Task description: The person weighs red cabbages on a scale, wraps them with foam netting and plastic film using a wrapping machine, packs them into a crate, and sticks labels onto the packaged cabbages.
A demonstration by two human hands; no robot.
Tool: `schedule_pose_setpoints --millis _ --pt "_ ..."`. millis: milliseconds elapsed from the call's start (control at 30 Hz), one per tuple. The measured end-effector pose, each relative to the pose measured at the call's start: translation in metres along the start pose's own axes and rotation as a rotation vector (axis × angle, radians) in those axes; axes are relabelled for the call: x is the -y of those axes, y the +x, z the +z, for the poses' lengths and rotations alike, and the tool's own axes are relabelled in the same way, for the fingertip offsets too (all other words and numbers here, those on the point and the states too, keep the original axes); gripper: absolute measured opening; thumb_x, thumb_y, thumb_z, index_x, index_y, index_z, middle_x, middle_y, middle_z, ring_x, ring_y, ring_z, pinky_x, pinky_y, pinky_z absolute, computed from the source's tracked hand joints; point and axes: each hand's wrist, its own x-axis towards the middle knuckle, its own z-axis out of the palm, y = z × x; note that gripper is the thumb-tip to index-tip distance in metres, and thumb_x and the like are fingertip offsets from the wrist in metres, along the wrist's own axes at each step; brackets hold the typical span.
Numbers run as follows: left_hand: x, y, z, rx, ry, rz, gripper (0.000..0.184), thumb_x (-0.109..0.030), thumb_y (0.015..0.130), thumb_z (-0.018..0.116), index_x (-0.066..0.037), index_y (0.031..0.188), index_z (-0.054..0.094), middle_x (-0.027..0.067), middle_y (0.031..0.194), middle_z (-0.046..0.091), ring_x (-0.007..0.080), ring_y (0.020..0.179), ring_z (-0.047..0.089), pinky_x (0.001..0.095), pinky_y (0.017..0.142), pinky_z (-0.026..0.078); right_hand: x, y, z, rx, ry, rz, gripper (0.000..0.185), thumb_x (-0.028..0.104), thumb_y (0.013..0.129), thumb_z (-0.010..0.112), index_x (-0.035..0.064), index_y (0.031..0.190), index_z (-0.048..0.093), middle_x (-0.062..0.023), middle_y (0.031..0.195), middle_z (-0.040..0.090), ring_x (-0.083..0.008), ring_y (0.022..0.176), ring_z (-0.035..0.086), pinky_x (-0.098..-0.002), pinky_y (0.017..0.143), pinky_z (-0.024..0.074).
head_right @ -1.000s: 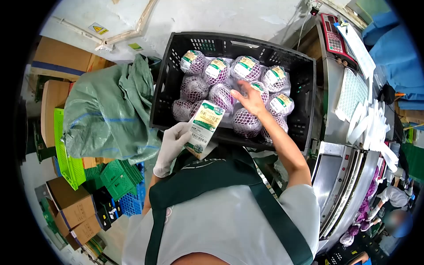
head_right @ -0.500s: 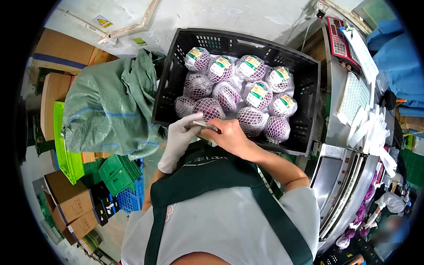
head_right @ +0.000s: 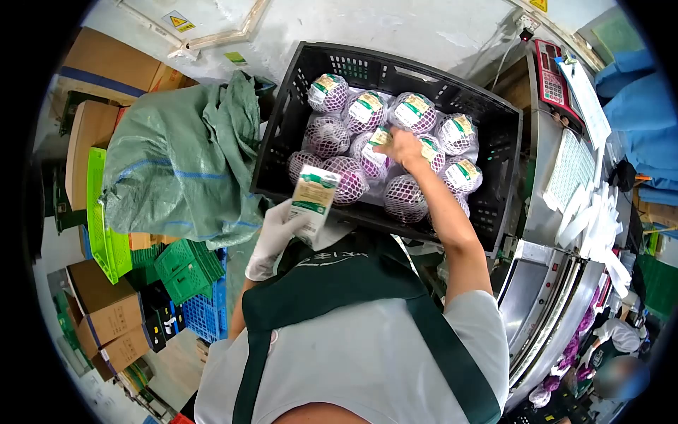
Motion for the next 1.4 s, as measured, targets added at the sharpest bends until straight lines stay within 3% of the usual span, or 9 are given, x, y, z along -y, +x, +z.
schedule_pose_setpoints --millis 167,400,567,667,767,900,1033,1167,1400 --pt "-0.009 -0.011 -0.017 -0.079 -0.121 0.023 0.029 -0.006 0.086 0.053 0.005 0.113 0.052 0.0073 0.098 0.063 0.0109 0.087 0.059 0.0246 0.078 0.047 0.003 -0.007 0.021 -0.565 0.185 -0.262 0.062 0.045 0.076 0.063 0.0018 0.118 0.047 -0.0170 0.117 0.053 -0.0370 0.101 0.052 -0.0436 0.084 0.0446" --pt "-0.005 0.000 -0.004 -0.060 -0.076 0.027 0.028 -0.004 0.085 0.053 0.004 0.112 0.054 0.0069 0.097 0.063 0.0105 0.084 0.059 0.0238 0.076 0.047 0.005 -0.003 0.078 -0.434 0.216 -0.325 0.073 0.048 0.075 0.064 -0.0001 0.125 0.041 -0.0242 0.123 0.046 -0.0377 0.116 0.042 -0.0419 0.098 0.0347" --pt "-0.011 0.004 0.006 -0.052 -0.007 0.031 0.033 -0.004 0.083 0.055 0.003 0.115 0.053 0.0055 0.098 0.063 0.0093 0.088 0.058 0.0238 0.078 0.046 0.031 -0.042 -0.009 -0.086 1.008 -0.350 0.058 0.038 0.079 0.065 -0.0014 0.119 0.049 -0.0157 0.104 0.062 -0.0214 0.089 0.061 -0.0336 0.077 0.0497" --pt "-0.016 0.008 0.016 -0.086 0.112 0.048 0.036 -0.002 0.081 0.056 0.003 0.116 0.052 0.0051 0.100 0.062 0.0091 0.089 0.057 0.0240 0.080 0.045 0.073 -0.112 -0.054 0.507 1.115 -0.434 0.030 0.013 0.083 0.063 -0.0026 0.108 0.058 -0.0093 0.090 0.066 -0.0101 0.074 0.061 -0.0225 0.067 0.0500" --pt "-0.015 0.014 0.029 -0.167 -0.091 0.343 0.038 0.003 0.078 0.057 0.002 0.116 0.053 0.0049 0.100 0.062 0.0104 0.089 0.058 0.0255 0.080 0.046 0.103 -0.141 -0.032 0.332 0.987 -0.406 0.016 0.014 0.080 0.067 -0.0002 0.088 0.066 -0.0054 0.068 0.065 -0.0070 0.054 0.056 -0.0225 0.050 0.0463" --pt "0.012 0.018 0.001 -0.295 -0.042 0.177 0.028 -0.002 0.077 0.067 0.003 0.103 0.058 0.0025 0.086 0.062 0.0054 0.073 0.057 0.0167 0.058 0.046 0.121 -0.139 -0.025 -0.051 0.594 -0.628 0.012 0.015 0.079 0.067 0.0026 0.078 0.068 -0.0064 0.054 0.058 -0.0072 0.044 0.050 -0.0240 0.044 0.0395" --pt "-0.008 0.001 -0.006 -0.298 -0.115 0.191 0.026 -0.008 0.072 0.073 0.002 0.093 0.061 0.0023 0.083 0.063 0.0061 0.073 0.056 0.0196 0.063 0.045 0.128 -0.086 -0.027 -0.144 0.607 -0.658 0.012 0.018 0.081 0.065 0.0072 0.082 0.070 -0.0039 0.062 0.063 -0.0067 0.052 0.056 -0.0223 0.048 0.0432" --pt "-0.011 -0.028 -0.039 -0.292 -0.002 -0.017 0.022 -0.003 0.074 0.064 0.003 0.095 0.061 0.0037 0.085 0.063 0.0079 0.077 0.057 0.0242 0.070 0.046 0.123 0.019 -0.031 -0.210 0.667 -0.181 0.034 0.035 0.072 0.072 0.0050 0.087 0.068 -0.0118 0.069 0.065 -0.0181 0.061 0.062 -0.0313 0.059 0.0484" --pt "-0.013 -0.096 -0.144 -1.002 0.016 0.328 0.017 0.002 0.071 0.064 0.001 0.088 0.065 0.0045 0.085 0.065 0.0103 0.075 0.058 0.0236 0.071 0.046 0.142 0.056 0.014 -0.208 -0.168 -0.203 0.069 0.050 0.065 0.071 0.0020 0.111 0.052 -0.0221 0.110 0.056 -0.0327 0.098 0.056 -0.0410 0.076 0.0477"
